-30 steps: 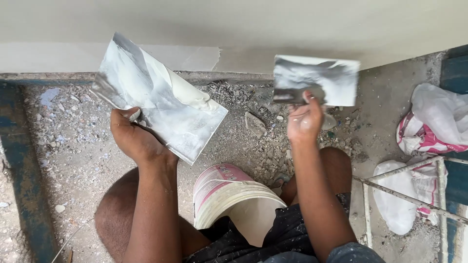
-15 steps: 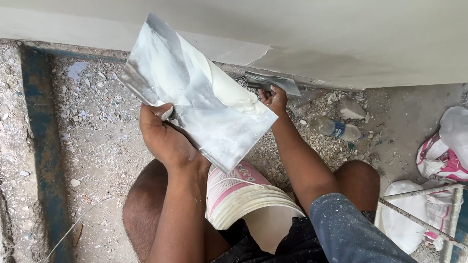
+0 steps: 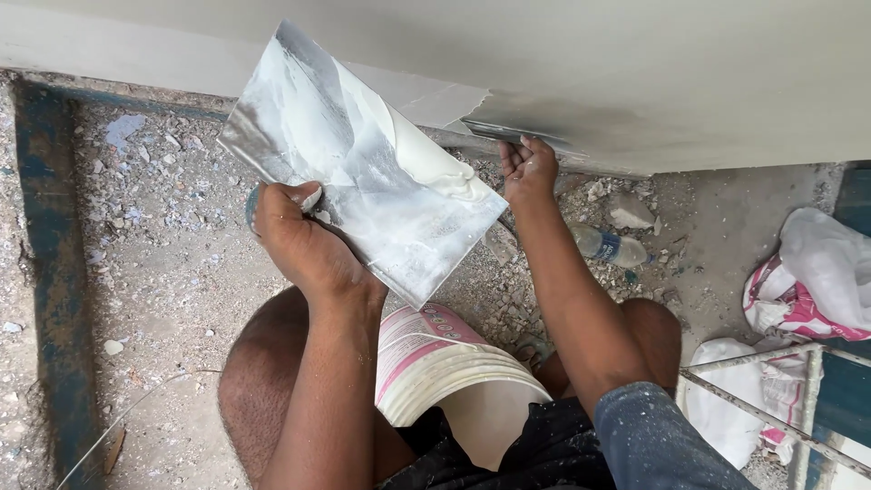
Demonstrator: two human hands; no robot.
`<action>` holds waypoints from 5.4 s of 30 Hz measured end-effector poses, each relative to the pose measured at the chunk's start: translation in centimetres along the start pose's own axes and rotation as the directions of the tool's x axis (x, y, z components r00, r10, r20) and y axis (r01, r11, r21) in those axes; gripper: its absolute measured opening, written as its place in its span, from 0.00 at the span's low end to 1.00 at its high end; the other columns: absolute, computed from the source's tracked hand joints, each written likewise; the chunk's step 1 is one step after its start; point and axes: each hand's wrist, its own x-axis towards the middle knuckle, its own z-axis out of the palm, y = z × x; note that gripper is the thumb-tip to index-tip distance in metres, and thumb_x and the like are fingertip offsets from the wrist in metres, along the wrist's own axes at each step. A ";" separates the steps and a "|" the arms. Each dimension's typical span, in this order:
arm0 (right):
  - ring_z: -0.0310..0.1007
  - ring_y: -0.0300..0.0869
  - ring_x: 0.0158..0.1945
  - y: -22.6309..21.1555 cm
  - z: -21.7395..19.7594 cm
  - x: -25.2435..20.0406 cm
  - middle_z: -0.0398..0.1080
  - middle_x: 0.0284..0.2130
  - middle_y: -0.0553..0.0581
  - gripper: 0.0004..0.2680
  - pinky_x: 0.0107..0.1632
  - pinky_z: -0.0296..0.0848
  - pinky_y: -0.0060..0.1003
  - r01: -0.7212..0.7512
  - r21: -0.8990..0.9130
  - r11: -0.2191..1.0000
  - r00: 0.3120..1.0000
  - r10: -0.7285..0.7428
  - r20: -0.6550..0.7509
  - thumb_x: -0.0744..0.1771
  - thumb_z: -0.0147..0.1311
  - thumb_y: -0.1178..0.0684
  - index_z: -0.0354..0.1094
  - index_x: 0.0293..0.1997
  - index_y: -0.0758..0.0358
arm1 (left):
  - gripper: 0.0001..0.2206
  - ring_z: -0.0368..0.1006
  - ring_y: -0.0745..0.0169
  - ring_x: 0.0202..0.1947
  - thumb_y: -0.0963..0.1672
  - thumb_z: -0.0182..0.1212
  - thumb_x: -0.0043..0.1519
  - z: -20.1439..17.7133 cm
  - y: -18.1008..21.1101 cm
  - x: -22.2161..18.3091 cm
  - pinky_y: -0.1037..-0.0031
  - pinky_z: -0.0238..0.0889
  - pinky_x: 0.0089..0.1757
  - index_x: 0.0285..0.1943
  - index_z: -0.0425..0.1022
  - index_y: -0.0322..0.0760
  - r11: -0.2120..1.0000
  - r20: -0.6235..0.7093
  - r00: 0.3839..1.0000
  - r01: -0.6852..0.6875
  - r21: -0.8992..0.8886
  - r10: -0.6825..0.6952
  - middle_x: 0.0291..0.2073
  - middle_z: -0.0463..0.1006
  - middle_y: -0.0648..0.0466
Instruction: Applying wall putty to surface corners and smoothing it with hand trowels.
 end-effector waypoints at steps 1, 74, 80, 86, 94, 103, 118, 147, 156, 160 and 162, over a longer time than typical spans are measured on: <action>0.79 0.52 0.41 -1.4 0.7 -1.8 0.73 0.39 0.66 0.06 0.45 0.84 0.39 0.008 0.002 1.000 1.000 -0.008 0.001 0.66 0.49 0.60 0.63 0.45 0.72 | 0.07 0.67 0.56 0.50 0.44 0.46 0.59 -0.2 -0.3 0.2 0.61 0.66 0.54 0.41 0.64 0.36 1.000 0.006 1.000 0.002 -0.004 -0.002 0.45 0.66 0.49; 0.71 0.46 0.47 18.8 -1.6 5.3 0.69 0.44 0.54 0.06 0.56 0.71 0.52 -0.215 0.196 0.957 0.964 0.240 -0.111 0.69 0.45 0.54 0.64 0.49 0.57 | 0.06 0.66 0.77 0.32 0.41 0.57 0.73 -1.1 1.6 -2.8 0.84 0.60 0.34 0.47 0.70 0.31 0.762 0.295 0.851 -0.521 0.385 0.434 0.33 0.74 0.55; 0.73 0.52 0.47 15.4 0.8 4.5 0.66 0.45 0.64 0.06 0.55 0.79 0.52 -0.152 0.208 0.966 0.981 0.172 -0.085 0.67 0.48 0.63 0.63 0.48 0.70 | 0.07 0.69 0.77 0.33 0.42 0.57 0.73 -0.8 1.4 -2.7 0.83 0.65 0.36 0.47 0.70 0.31 0.762 0.299 0.855 -0.516 0.392 0.424 0.34 0.75 0.55; 0.72 0.54 0.46 10.2 2.7 1.6 0.65 0.43 0.67 0.09 0.54 0.82 0.52 -0.112 0.152 0.982 0.994 0.110 0.026 0.64 0.48 0.68 0.60 0.47 0.76 | 0.06 0.62 0.77 0.29 0.41 0.57 0.74 -0.4 0.7 -2.3 0.83 0.54 0.32 0.46 0.69 0.31 0.735 0.290 0.850 -0.526 0.428 0.440 0.31 0.72 0.57; 0.74 0.57 0.47 2.2 6.0 -5.1 0.65 0.43 0.69 0.08 0.57 0.79 0.59 -0.071 0.144 0.987 0.990 0.052 0.134 0.64 0.45 0.69 0.57 0.47 0.76 | 0.08 0.58 0.76 0.27 0.40 0.58 0.73 -0.6 0.3 -1.5 0.79 0.50 0.30 0.40 0.67 0.33 0.644 0.272 0.838 -0.540 0.543 0.473 0.28 0.67 0.59; 0.73 0.64 0.52 -6.2 11.3 -15.7 0.61 0.44 0.75 0.08 0.57 0.77 0.60 -0.011 0.148 0.989 0.986 -0.014 0.168 0.65 0.43 0.69 0.54 0.47 0.79 | 0.04 0.61 0.74 0.29 0.38 0.56 0.72 -0.8 -0.1 -0.7 0.78 0.53 0.33 0.44 0.69 0.32 0.607 0.333 0.794 -0.605 0.515 0.509 0.31 0.70 0.58; 0.74 0.55 0.53 -7.5 -7.6 -24.6 0.72 0.49 0.63 0.09 0.58 0.80 0.54 0.990 0.083 0.113 0.002 -0.602 0.799 0.71 0.44 0.55 0.65 0.55 0.67 | 0.14 0.72 0.61 0.36 0.44 0.42 0.63 -0.5 -5.6 -1.3 0.68 0.71 0.39 0.49 0.68 0.29 0.960 0.252 0.952 0.104 0.260 -0.172 0.36 0.74 0.49; 0.71 0.50 0.53 -0.2 -11.5 -9.0 0.69 0.40 0.54 0.07 0.61 0.69 0.53 0.090 -0.078 0.993 0.939 -0.058 0.338 0.63 0.59 0.57 0.64 0.39 0.59 | 0.06 0.73 0.56 0.30 0.32 0.56 0.63 -2.3 3.1 -1.4 0.69 0.61 0.33 0.36 0.76 0.28 0.047 0.709 0.474 -0.846 0.531 0.521 0.31 0.79 0.46; 0.72 0.46 0.50 15.2 -2.3 -2.0 0.70 0.42 0.56 0.08 0.61 0.73 0.51 -0.232 0.006 0.973 0.971 0.231 0.061 0.67 0.51 0.59 0.61 0.49 0.63 | 0.15 0.53 0.77 0.20 0.40 0.57 0.74 -2.3 2.9 -1.5 0.75 0.38 0.26 0.30 0.66 0.36 0.520 0.357 0.700 -0.705 0.481 0.619 0.19 0.64 0.63; 0.76 0.47 0.47 17.3 0.0 -1.0 0.71 0.42 0.58 0.07 0.60 0.76 0.51 -0.243 0.073 0.967 0.970 0.244 -0.002 0.67 0.47 0.60 0.62 0.49 0.64 | 0.17 0.50 0.78 0.18 0.41 0.57 0.73 -1.7 2.8 -2.4 0.75 0.35 0.25 0.27 0.66 0.37 0.543 0.335 0.743 -0.658 0.521 0.579 0.18 0.62 0.63; 0.77 0.47 0.47 17.6 0.9 -0.3 0.72 0.42 0.59 0.06 0.58 0.77 0.49 -0.222 0.133 0.966 0.975 0.221 0.025 0.68 0.46 0.61 0.62 0.49 0.65 | 0.19 0.49 0.79 0.17 0.41 0.58 0.73 -1.3 2.7 -2.6 0.75 0.34 0.24 0.24 0.64 0.38 0.528 0.325 0.759 -0.635 0.564 0.564 0.16 0.62 0.63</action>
